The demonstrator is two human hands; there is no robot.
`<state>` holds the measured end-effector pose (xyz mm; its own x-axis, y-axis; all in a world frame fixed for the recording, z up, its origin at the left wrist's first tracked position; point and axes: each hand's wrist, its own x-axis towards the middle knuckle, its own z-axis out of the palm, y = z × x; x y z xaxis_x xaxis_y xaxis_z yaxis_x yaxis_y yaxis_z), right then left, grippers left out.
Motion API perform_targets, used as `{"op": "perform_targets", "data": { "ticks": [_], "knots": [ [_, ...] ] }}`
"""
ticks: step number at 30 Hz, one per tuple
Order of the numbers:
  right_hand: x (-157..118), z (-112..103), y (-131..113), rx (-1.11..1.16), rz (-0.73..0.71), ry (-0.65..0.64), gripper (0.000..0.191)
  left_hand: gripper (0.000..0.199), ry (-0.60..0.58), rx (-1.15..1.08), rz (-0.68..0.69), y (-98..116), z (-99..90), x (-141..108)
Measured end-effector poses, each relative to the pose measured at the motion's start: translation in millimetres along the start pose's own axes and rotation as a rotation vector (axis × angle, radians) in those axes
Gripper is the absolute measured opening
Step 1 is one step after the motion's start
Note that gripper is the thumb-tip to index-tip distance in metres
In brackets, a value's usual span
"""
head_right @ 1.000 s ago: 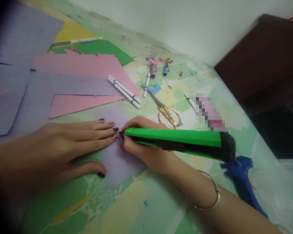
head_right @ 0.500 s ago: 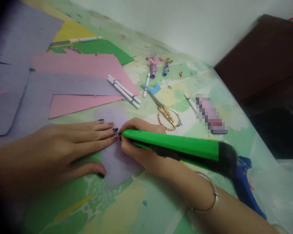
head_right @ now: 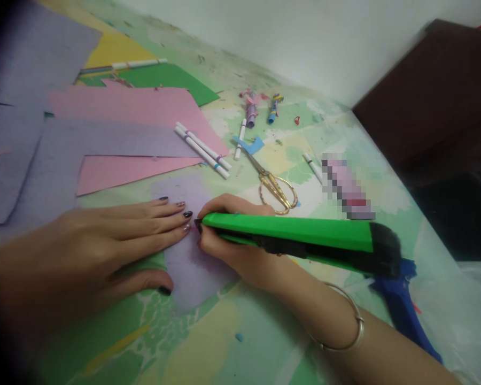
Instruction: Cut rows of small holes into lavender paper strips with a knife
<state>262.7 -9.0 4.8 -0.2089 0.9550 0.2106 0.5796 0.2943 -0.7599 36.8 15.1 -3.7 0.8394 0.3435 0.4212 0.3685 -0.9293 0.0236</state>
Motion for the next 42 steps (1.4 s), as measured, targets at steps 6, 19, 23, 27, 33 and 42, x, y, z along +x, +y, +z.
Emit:
{"op": "perform_targets", "data": {
  "ticks": [6, 19, 23, 27, 33, 42],
  "knots": [
    [3, 4, -13, -0.098, -0.008, 0.035, 0.011, 0.048, 0.024, -0.002, 0.009, 3, 2.6, -1],
    [3, -9, 1, 0.058, -0.06, -0.095, 0.012, 0.036, 0.153, 0.23, 0.03, 44, -4.9, 2],
    [8, -10, 3, 0.206, 0.015, -0.13, 0.012, 0.028, 0.175, 0.102, -0.064, 28, -5.3, 0],
    [12, -11, 3, 0.233, 0.034, -0.137, 0.016, 0.027, 0.07, 0.008, 0.011, -1, -2.0, -3],
    [14, -14, 5, 0.259, 0.072, -0.17, 0.019, 0.034, -0.006, -0.034, -0.001, -8, 2.6, -3],
    [12, -14, 8, 0.347, 0.135, -0.177, 0.017, 0.039, -0.009, -0.04, -0.016, -9, 4.9, -6]
  ]
}}
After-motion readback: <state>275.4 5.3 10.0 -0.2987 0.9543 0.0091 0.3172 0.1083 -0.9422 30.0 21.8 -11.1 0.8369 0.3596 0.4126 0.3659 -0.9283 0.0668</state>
